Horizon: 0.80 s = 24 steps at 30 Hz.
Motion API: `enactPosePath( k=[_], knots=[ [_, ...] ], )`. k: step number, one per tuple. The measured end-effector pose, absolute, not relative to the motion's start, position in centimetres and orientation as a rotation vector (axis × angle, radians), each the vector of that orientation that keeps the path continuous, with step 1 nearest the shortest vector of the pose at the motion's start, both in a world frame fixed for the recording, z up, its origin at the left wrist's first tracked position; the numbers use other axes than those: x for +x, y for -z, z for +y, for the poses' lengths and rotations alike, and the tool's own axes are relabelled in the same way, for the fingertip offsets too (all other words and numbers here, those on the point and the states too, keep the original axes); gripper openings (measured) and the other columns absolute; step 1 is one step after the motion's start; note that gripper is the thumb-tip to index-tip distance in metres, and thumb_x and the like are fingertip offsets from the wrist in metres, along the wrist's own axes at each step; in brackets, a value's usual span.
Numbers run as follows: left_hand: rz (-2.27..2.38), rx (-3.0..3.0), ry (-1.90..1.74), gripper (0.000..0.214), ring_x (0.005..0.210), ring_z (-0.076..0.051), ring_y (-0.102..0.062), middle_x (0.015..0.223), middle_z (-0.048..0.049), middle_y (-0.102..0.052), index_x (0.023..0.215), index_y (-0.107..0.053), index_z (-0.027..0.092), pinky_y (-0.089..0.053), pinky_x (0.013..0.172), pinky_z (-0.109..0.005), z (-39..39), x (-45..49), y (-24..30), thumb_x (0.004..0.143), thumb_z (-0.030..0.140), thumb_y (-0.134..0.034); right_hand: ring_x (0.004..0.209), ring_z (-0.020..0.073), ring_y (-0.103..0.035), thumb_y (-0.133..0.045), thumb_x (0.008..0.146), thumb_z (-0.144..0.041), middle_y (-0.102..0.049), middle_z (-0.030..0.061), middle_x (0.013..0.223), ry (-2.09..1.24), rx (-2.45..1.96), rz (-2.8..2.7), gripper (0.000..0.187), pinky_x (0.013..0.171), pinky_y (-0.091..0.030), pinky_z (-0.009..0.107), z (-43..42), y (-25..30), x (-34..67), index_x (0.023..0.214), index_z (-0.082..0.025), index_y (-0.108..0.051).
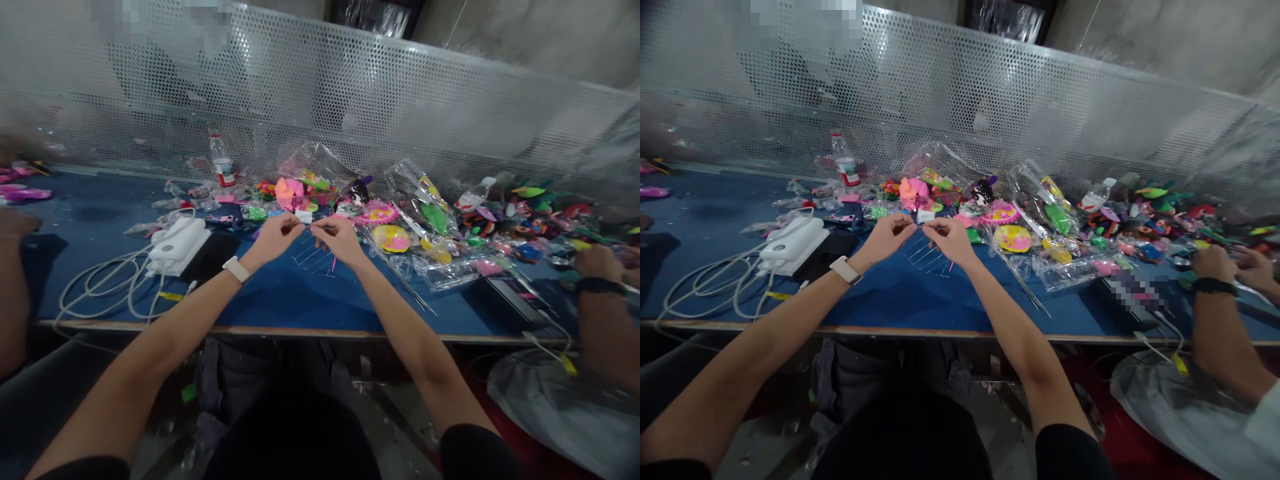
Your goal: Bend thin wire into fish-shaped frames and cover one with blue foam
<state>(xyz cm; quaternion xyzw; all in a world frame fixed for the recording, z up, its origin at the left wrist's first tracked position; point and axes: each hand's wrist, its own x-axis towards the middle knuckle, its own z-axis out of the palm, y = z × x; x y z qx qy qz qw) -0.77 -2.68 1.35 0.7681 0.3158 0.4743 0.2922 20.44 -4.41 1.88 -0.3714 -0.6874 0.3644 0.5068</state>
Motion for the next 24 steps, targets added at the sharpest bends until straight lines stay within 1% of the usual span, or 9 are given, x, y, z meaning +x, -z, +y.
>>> enactPosePath(
  k=[4,7,10,16,18,21,24],
  knots=[
    [0.778,1.909,-1.222,0.015,0.049,-0.013,-0.054,0.061,0.0048,-0.056,0.103,-0.058,0.023,-0.045,0.05,-0.027,-2.27,-0.36,-0.76,0.104,0.037,-0.065,0.062,0.0189,-0.067,-0.081,0.087,-0.053,-0.077,0.0049,0.081,-0.747,-0.87,-1.712,0.031,0.057,-0.056,0.034,-4.35,-1.87,20.43,0.092,-0.022,-0.079],
    [0.751,1.856,-1.29,0.018,0.05,-0.011,-0.054,0.064,0.0037,-0.058,0.097,-0.056,0.023,-0.046,0.05,-0.026,-1.89,-0.34,-0.57,0.104,0.038,-0.066,0.065,0.0188,-0.068,-0.077,0.09,-0.05,-0.076,0.0048,0.083,-0.68,-0.858,-1.703,0.028,0.06,-0.058,0.034,-4.22,-1.8,20.51,0.094,-0.023,-0.077],
    [0.721,1.872,-1.375,0.019,0.053,-0.011,-0.056,0.068,0.0014,-0.062,0.092,-0.059,0.022,-0.048,0.053,-0.026,-1.76,-0.48,-0.67,0.103,0.035,-0.067,0.062,0.0173,-0.067,-0.075,0.093,-0.049,-0.074,0.0035,0.085,-0.688,-0.864,-1.706,0.026,0.057,-0.056,0.033,-4.1,-1.71,20.69,0.097,-0.023,-0.074],
    [0.71,1.923,-1.365,0.013,0.052,-0.01,-0.054,0.066,0.0024,-0.061,0.092,-0.06,0.023,-0.047,0.051,-0.026,-1.78,-0.69,-0.77,0.101,0.031,-0.067,0.058,0.0152,-0.065,-0.073,0.096,-0.047,-0.072,0.0024,0.088,-0.674,-0.862,-1.778,0.023,0.056,-0.054,0.032,-4.02,-1.23,20.79,0.098,-0.024,-0.071],
    [0.719,1.924,-1.356,0.013,0.052,-0.01,-0.055,0.067,0.0022,-0.061,0.093,-0.06,0.023,-0.048,0.052,-0.026,-1.78,-0.71,-0.81,0.1,0.03,-0.067,0.056,0.0143,-0.064,-0.073,0.097,-0.048,-0.073,0.0029,0.092,-0.648,-0.86,-1.78,0.025,0.055,-0.053,0.033,-4.01,-1.11,20.71,0.097,-0.024,-0.07],
    [0.736,1.927,-1.345,0.011,0.054,-0.011,-0.055,0.07,0.0015,-0.062,0.093,-0.061,0.023,-0.05,0.054,-0.027,-1.93,-0.73,-1.04,0.1,0.029,-0.067,0.056,0.0135,-0.063,-0.076,0.095,-0.056,-0.073,0.0039,0.097,-0.66,-0.856,-1.746,0.033,0.054,-0.053,0.032,-4.03,-1.11,20.56,0.096,-0.024,-0.07],
    [0.756,1.953,-1.331,0.009,0.055,-0.012,-0.056,0.07,0.0013,-0.061,0.093,-0.061,0.023,-0.051,0.056,-0.028,-2.27,-0.73,-1.37,0.1,0.027,-0.065,0.054,0.0134,-0.062,-0.079,0.091,-0.064,-0.072,0.003,0.092,-0.725,-0.841,-1.718,0.042,0.053,-0.054,0.033,-4.06,-1.27,20.44,0.092,-0.023,-0.069]
  ],
)
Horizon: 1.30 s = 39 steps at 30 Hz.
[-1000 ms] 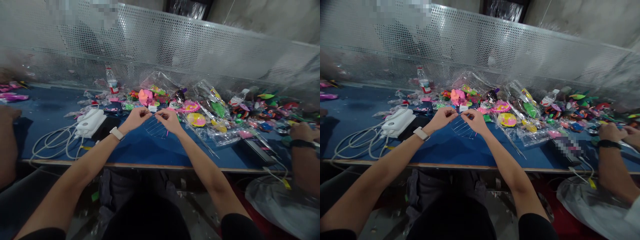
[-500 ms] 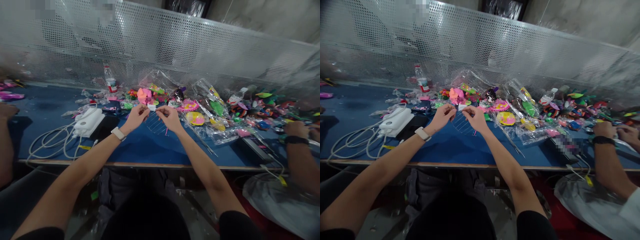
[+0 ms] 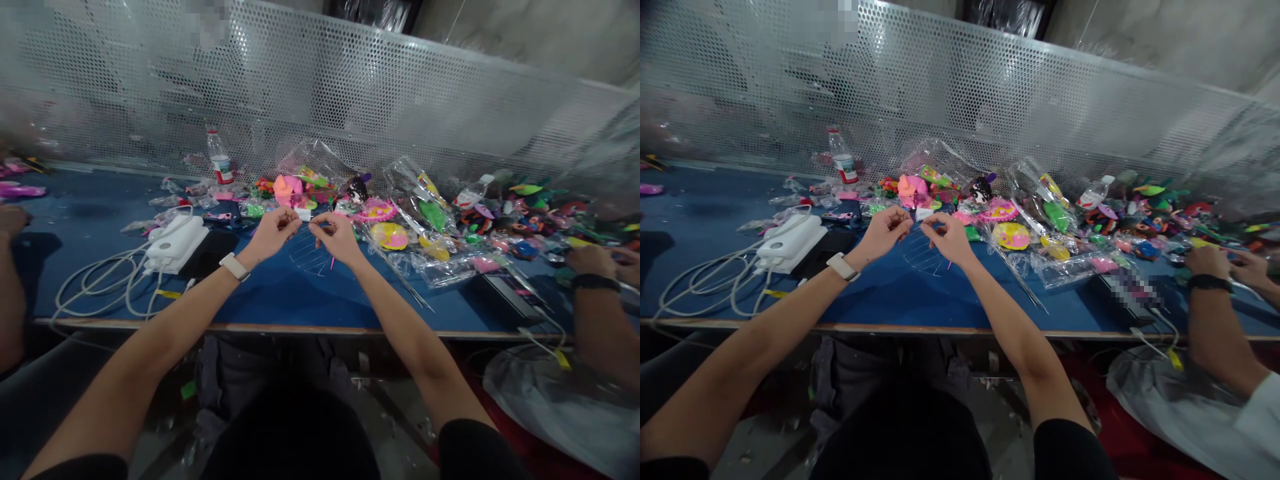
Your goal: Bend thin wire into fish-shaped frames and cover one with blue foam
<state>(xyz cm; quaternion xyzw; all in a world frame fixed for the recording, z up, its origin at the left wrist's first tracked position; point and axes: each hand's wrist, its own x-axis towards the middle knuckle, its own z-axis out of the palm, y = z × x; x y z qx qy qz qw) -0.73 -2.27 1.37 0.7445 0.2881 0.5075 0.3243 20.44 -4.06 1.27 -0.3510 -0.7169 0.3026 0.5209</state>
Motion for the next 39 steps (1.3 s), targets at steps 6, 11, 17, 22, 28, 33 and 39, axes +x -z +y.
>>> enactPosePath(
  k=[6,11,17,22,28,33,39],
  knots=[
    [0.788,1.997,-1.309,0.007,0.059,-0.012,-0.058,0.073,0.0006,-0.062,0.094,-0.062,0.022,-0.052,0.06,-0.028,-2.7,-0.8,-1.7,0.099,0.025,-0.066,0.058,0.0157,-0.065,-0.077,0.091,-0.065,-0.069,0.0008,0.078,-0.715,-0.827,-1.761,0.044,0.061,-0.055,0.034,-3.9,-1.4,20.5,0.087,-0.022,-0.068],
    [0.803,2.018,-1.298,0.007,0.061,-0.013,-0.059,0.074,0.0002,-0.063,0.094,-0.063,0.023,-0.051,0.06,-0.028,-2.7,-0.9,-1.8,0.099,0.025,-0.067,0.063,0.0167,-0.064,-0.073,0.095,-0.057,-0.069,0.0017,0.079,-0.638,-0.877,-1.797,0.035,0.064,-0.055,0.034,-3.9,-1.4,20.6,0.091,-0.022,-0.068],
    [0.796,2.027,-1.295,0.007,0.06,-0.013,-0.059,0.072,0.0006,-0.063,0.094,-0.063,0.022,-0.052,0.06,-0.028,-2.8,-1.0,-2.2,0.099,0.026,-0.067,0.067,0.0177,-0.063,-0.069,0.099,-0.051,-0.069,0.0019,0.081,-0.585,-0.872,-1.83,0.029,0.068,-0.055,0.036,-4.1,-1.5,20.4,0.092,-0.023,-0.068],
    [0.768,2.002,-1.33,0.009,0.056,-0.012,-0.057,0.071,0.0003,-0.064,0.093,-0.064,0.022,-0.051,0.057,-0.028,-2.7,-1.0,-2.2,0.098,0.027,-0.068,0.085,0.0221,-0.065,-0.069,0.102,-0.051,-0.07,0.0073,0.102,-0.436,-0.857,-1.822,0.029,0.075,-0.058,0.039,-4.3,-1.6,20.3,0.092,-0.024,-0.072],
    [0.777,2.034,-1.323,0.012,0.058,-0.012,-0.058,0.072,-0.0001,-0.064,0.093,-0.064,0.022,-0.051,0.057,-0.027,-2.9,-1.1,-2.3,0.1,0.031,-0.068,0.087,0.0225,-0.063,-0.068,0.104,-0.046,-0.066,0.0078,0.103,-0.415,-0.847,-1.864,0.025,0.078,-0.058,0.04,-4.2,-1.6,20.2,0.091,-0.024,-0.07],
    [0.766,2.133,-1.356,0.014,0.07,-0.014,-0.063,0.082,-0.0014,-0.066,0.097,-0.063,0.021,-0.053,0.066,-0.029,-3.3,-1.1,-2.4,0.093,0.03,-0.073,0.088,0.0233,-0.062,-0.066,0.103,-0.031,-0.067,0.0071,0.1,-0.281,-0.778,-1.86,0.014,0.079,-0.054,0.039,-4.3,-1.8,20.2,0.091,-0.024,-0.069],
    [0.885,2.316,-1.396,0.014,0.066,-0.015,-0.06,0.074,0.0019,-0.064,0.095,-0.059,0.022,-0.049,0.068,-0.03,-3.4,-1.2,-2.5,0.09,0.025,-0.072,0.086,0.023,-0.061,-0.069,0.103,-0.032,-0.069,0.0068,0.1,-0.288,-0.837,-1.879,0.016,0.079,-0.053,0.04,-4.4,-2.0,20.4,0.089,-0.024,-0.071]
  ],
)
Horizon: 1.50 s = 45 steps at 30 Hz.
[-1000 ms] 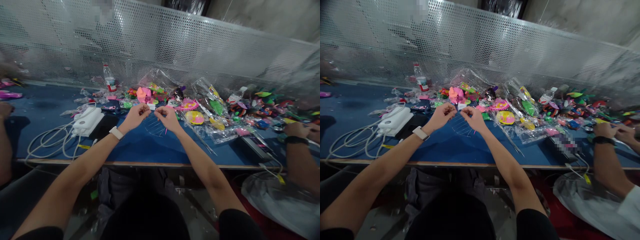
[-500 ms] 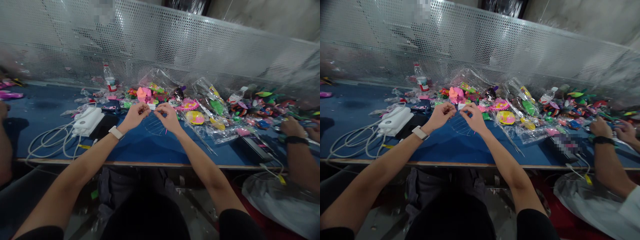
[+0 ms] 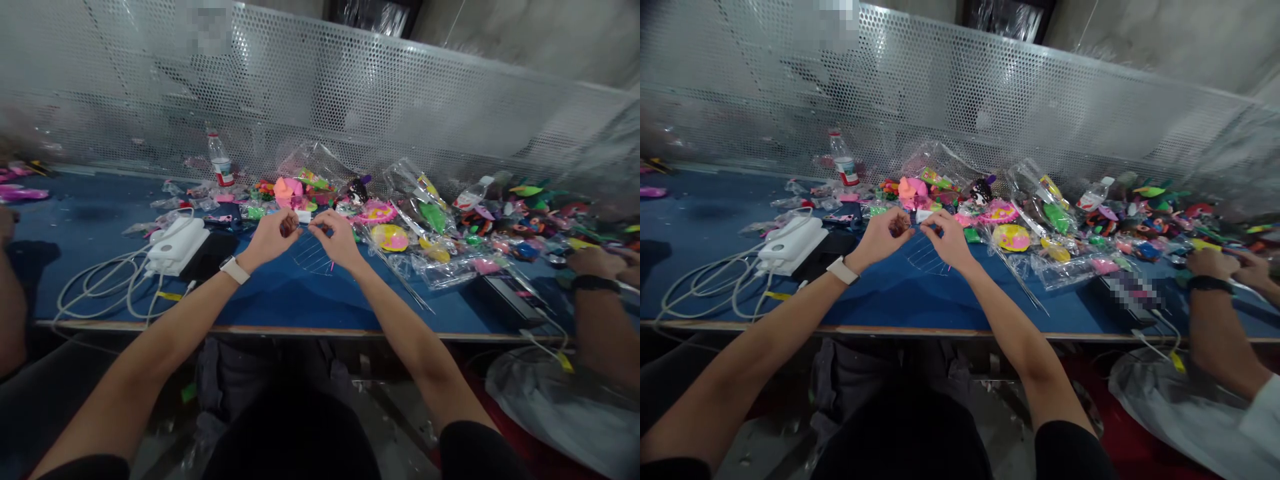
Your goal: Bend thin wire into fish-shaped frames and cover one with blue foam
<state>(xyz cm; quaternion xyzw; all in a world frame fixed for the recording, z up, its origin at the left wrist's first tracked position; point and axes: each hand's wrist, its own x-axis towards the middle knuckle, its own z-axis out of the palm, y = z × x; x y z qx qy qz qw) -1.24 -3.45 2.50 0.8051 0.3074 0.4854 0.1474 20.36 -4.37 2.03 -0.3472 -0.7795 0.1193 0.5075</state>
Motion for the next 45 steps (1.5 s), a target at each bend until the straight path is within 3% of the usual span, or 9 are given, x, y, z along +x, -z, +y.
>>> enactPosePath(
  k=[11,16,21,27,32,38,45],
  knots=[
    [1.304,2.616,-1.439,0.025,0.071,-0.019,-0.057,0.078,-0.0024,-0.065,0.087,-0.054,0.023,-0.034,0.062,-0.033,-3.0,-1.3,-1.2,0.096,0.033,-0.076,0.081,0.0227,-0.06,-0.071,0.101,-0.039,-0.069,0.0059,0.091,-0.339,-0.852,-1.883,0.024,0.075,-0.051,0.039,-3.7,-1.4,20.0,0.082,-0.024,-0.073],
    [1.36,2.704,-1.461,0.027,0.074,-0.022,-0.06,0.079,-0.0038,-0.066,0.088,-0.055,0.024,-0.037,0.063,-0.034,-3.5,-1.3,-1.1,0.1,0.041,-0.072,0.081,0.0221,-0.061,-0.072,0.098,-0.035,-0.069,0.0055,0.091,-0.351,-0.83,-1.879,0.021,0.074,-0.051,0.038,-3.6,-1.3,20.1,0.082,-0.023,-0.074],
    [1.397,2.75,-1.399,0.018,0.086,-0.027,-0.066,0.088,-0.0079,-0.071,0.096,-0.062,0.022,-0.046,0.073,-0.036,-3.9,-1.0,-1.2,0.102,0.038,-0.07,0.077,0.0215,-0.061,-0.073,0.099,-0.041,-0.07,0.005,0.087,-0.405,-0.852,-1.888,0.025,0.074,-0.051,0.038,-3.5,-1.5,20.4,0.081,-0.023,-0.075],
    [1.063,2.862,-1.292,0.02,0.118,-0.031,-0.065,0.125,-0.0131,-0.073,0.123,-0.067,0.022,-0.05,0.103,-0.045,-3.3,-1.2,-1.9,0.104,0.028,-0.064,0.081,0.0229,-0.065,-0.078,0.095,-0.053,-0.075,0.0062,0.093,-0.425,-0.867,-1.823,0.032,0.077,-0.054,0.04,-3.4,-1.7,20.5,0.08,-0.025,-0.079],
    [0.972,2.88,-1.235,0.008,0.108,-0.03,-0.064,0.107,-0.0092,-0.076,0.106,-0.069,0.023,-0.047,0.101,-0.048,-2.9,-1.5,-1.9,0.105,0.028,-0.063,0.081,0.0232,-0.067,-0.078,0.095,-0.048,-0.077,0.0058,0.089,-0.453,-0.875,-1.831,0.026,0.076,-0.055,0.04,-3.3,-1.4,20.8,0.083,-0.025,-0.081],
    [0.977,2.798,-1.246,0.006,0.106,-0.029,-0.063,0.103,-0.0086,-0.075,0.103,-0.068,0.022,-0.046,0.099,-0.047,-2.6,-1.3,-1.5,0.104,0.025,-0.063,0.079,0.0223,-0.069,-0.074,0.093,-0.038,-0.078,0.0056,0.089,-0.522,-0.892,-1.882,0.016,0.073,-0.054,0.038,-3.6,-1.6,21.2,0.09,-0.023,-0.078],
    [0.875,2.63,-1.323,0.003,0.103,-0.026,-0.067,0.1,-0.0073,-0.078,0.1,-0.071,0.022,-0.052,0.097,-0.043,-2.9,-1.1,-1.7,0.101,0.023,-0.068,0.073,0.0192,-0.061,-0.071,0.095,-0.037,-0.071,0.0033,0.082,-0.539,-0.893,-1.916,0.016,0.069,-0.049,0.035,-4.5,-2.4,20.9,0.088,-0.022,-0.072]
  ],
)
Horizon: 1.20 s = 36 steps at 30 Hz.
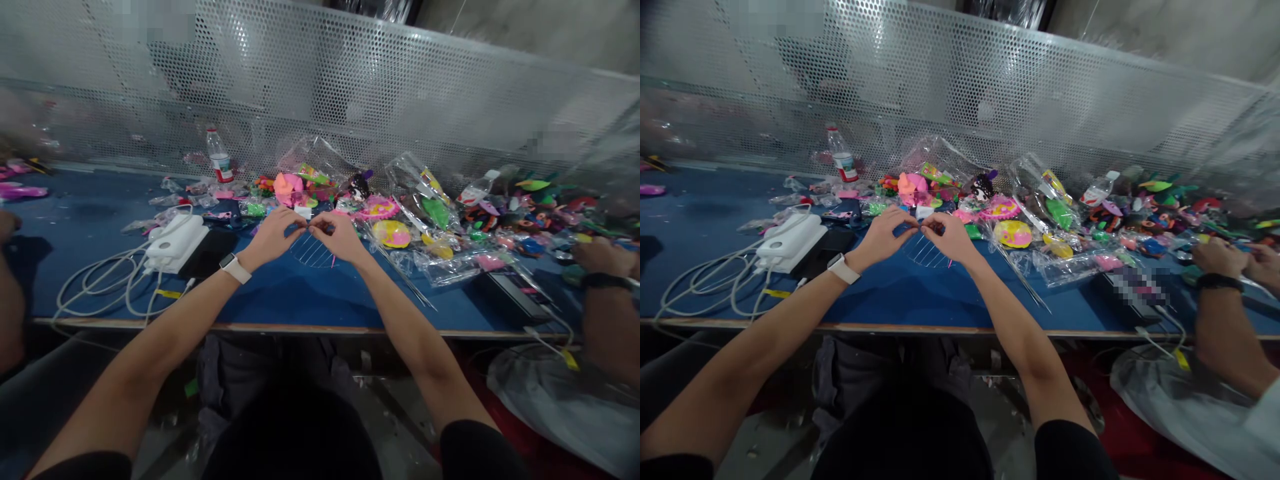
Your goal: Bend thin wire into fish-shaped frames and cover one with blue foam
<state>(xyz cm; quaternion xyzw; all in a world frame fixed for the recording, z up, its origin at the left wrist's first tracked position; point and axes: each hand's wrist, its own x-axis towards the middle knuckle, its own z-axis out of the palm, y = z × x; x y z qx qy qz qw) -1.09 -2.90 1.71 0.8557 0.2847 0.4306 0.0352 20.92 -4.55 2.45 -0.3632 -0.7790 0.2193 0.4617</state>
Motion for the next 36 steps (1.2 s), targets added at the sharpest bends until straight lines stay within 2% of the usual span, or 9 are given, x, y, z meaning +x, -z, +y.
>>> enactPosePath(
  k=[6,9,13,21,29,36],
  knots=[
    [0.851,2.386,-1.396,0.014,0.097,-0.022,-0.074,0.105,-0.0075,-0.082,0.108,-0.076,0.02,-0.059,0.092,-0.037,-3.2,-1.2,-2.1,0.099,0.027,-0.067,0.065,0.0166,-0.049,-0.066,0.099,-0.033,-0.055,-0.0017,0.071,-0.503,-0.885,-1.904,0.011,0.064,-0.041,0.033,-5.1,-2.9,20.9,0.094,-0.024,-0.067],
    [0.911,2.376,-1.391,0.016,0.096,-0.023,-0.076,0.103,-0.0072,-0.083,0.105,-0.078,0.021,-0.06,0.088,-0.036,-3.3,-1.2,-2.2,0.1,0.03,-0.066,0.064,0.016,-0.047,-0.064,0.1,-0.033,-0.051,-0.0028,0.07,-0.497,-0.863,-1.898,0.01,0.063,-0.039,0.032,-5.1,-2.8,20.9,0.096,-0.024,-0.068],
    [0.949,2.398,-1.431,0.014,0.091,-0.022,-0.076,0.098,-0.006,-0.083,0.098,-0.078,0.021,-0.058,0.081,-0.035,-3.3,-1.1,-2.2,0.1,0.03,-0.068,0.067,0.0164,-0.051,-0.065,0.099,-0.031,-0.055,-0.0018,0.074,-0.451,-0.841,-1.877,0.01,0.064,-0.04,0.032,-4.7,-2.3,20.8,0.101,-0.024,-0.071],
    [0.876,2.453,-1.516,0.01,0.077,-0.017,-0.067,0.089,-0.004,-0.077,0.096,-0.077,0.02,-0.053,0.074,-0.032,-3.1,-1.1,-1.9,0.1,0.025,-0.069,0.074,0.0189,-0.056,-0.07,0.1,-0.036,-0.066,0.0024,0.082,-0.331,-0.834,-1.854,0.016,0.069,-0.046,0.034,-4.4,-1.7,20.6,0.098,-0.023,-0.079],
    [0.844,2.518,-1.494,0.011,0.074,-0.017,-0.064,0.088,-0.0039,-0.074,0.098,-0.075,0.019,-0.051,0.071,-0.032,-3.2,-1.1,-1.9,0.102,0.023,-0.066,0.072,0.0188,-0.055,-0.074,0.098,-0.048,-0.066,0.0033,0.079,-0.382,-0.851,-1.82,0.028,0.066,-0.046,0.034,-4.6,-1.7,20.4,0.091,-0.022,-0.078],
    [0.804,2.614,-1.323,0.009,0.075,-0.018,-0.065,0.089,-0.0043,-0.073,0.098,-0.073,0.02,-0.052,0.073,-0.033,-3.0,-1.5,-2.2,0.101,0.025,-0.066,0.065,0.0171,-0.056,-0.076,0.094,-0.053,-0.069,0.0027,0.075,-0.535,-0.867,-1.84,0.033,0.062,-0.044,0.033,-4.1,-1.7,20.8,0.087,-0.02,-0.077]
  ],
)
